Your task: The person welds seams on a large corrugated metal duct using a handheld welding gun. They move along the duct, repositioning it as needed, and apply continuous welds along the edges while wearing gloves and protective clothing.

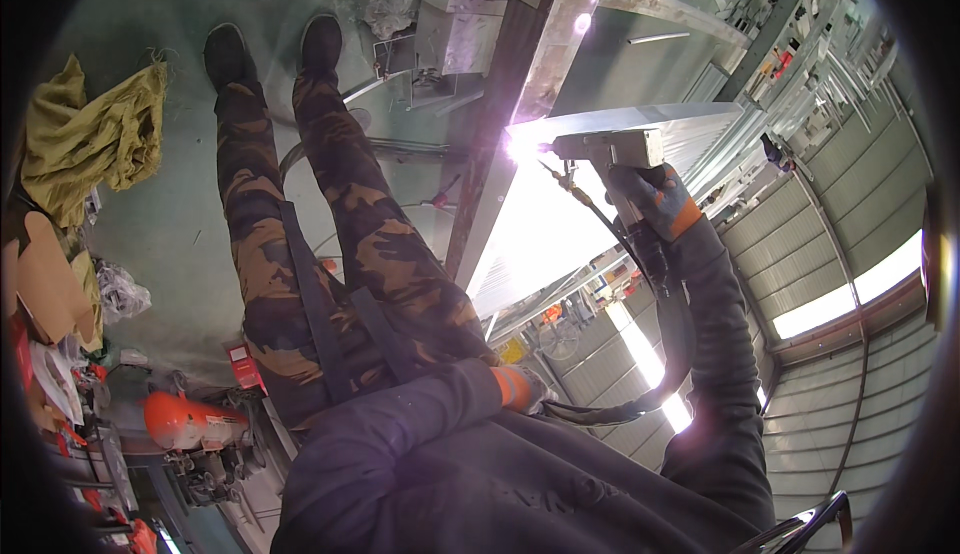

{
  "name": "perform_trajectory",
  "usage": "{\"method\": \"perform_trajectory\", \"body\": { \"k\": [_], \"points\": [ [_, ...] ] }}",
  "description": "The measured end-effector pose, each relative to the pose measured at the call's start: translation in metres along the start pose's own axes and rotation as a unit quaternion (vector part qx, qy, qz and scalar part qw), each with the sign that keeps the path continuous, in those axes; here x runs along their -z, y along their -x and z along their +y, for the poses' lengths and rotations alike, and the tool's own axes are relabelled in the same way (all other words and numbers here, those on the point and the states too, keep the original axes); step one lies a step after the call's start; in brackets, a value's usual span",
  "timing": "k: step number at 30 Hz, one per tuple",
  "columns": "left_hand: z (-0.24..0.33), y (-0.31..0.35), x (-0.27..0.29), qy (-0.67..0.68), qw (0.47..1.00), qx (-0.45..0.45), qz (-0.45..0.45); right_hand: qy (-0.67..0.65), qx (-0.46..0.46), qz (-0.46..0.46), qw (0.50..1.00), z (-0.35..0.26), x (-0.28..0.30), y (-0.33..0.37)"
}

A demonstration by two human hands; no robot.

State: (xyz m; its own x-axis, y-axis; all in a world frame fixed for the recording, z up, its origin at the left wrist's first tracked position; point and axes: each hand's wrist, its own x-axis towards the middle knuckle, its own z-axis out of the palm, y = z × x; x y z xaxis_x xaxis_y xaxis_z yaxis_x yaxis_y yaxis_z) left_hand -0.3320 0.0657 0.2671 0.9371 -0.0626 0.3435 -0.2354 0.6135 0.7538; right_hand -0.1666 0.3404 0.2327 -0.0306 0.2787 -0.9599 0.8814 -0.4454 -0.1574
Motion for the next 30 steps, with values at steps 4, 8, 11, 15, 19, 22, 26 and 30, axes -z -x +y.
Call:
{"method": "perform_trajectory", "body": {
  "k": [4,8,11,15,19,22,26,30],
  "points": [
    [0.001,-0.001,0.003,-0.015,1.0,-0.007,-0.015,-0.022,-0.012,0.01,1.0,-0.018,-0.004,0.002],
    [0.0,-0.002,0.001,-0.026,1.0,-0.005,-0.008,-0.105,-0.11,0.017,0.988,-0.034,-0.004,0.002],
    [-0.001,-0.004,0.0,-0.03,0.999,-0.004,-0.009,-0.083,-0.091,0.007,0.992,-0.023,0.0,0.003],
    [0.004,0.002,0.008,-0.002,1.0,0.014,-0.021,-0.057,-0.094,0.016,0.994,-0.023,0.0,0.004],
    [0.004,0.0,0.007,-0.001,1.0,0.014,-0.021,-0.036,-0.085,0.013,0.996,-0.015,0.002,0.004],
    [0.002,-0.003,0.003,-0.033,0.999,0.001,-0.009,-0.07,-0.106,0.012,0.992,-0.022,0.0,0.005],
    [0.001,-0.003,0.004,-0.03,1.0,-0.002,-0.008,-0.09,-0.109,0.025,0.99,-0.026,-0.002,0.006],
    [0.002,-0.004,0.006,-0.026,1.0,0.0,-0.015,-0.077,-0.122,0.017,0.989,-0.029,-0.001,0.005]
  ]
}}
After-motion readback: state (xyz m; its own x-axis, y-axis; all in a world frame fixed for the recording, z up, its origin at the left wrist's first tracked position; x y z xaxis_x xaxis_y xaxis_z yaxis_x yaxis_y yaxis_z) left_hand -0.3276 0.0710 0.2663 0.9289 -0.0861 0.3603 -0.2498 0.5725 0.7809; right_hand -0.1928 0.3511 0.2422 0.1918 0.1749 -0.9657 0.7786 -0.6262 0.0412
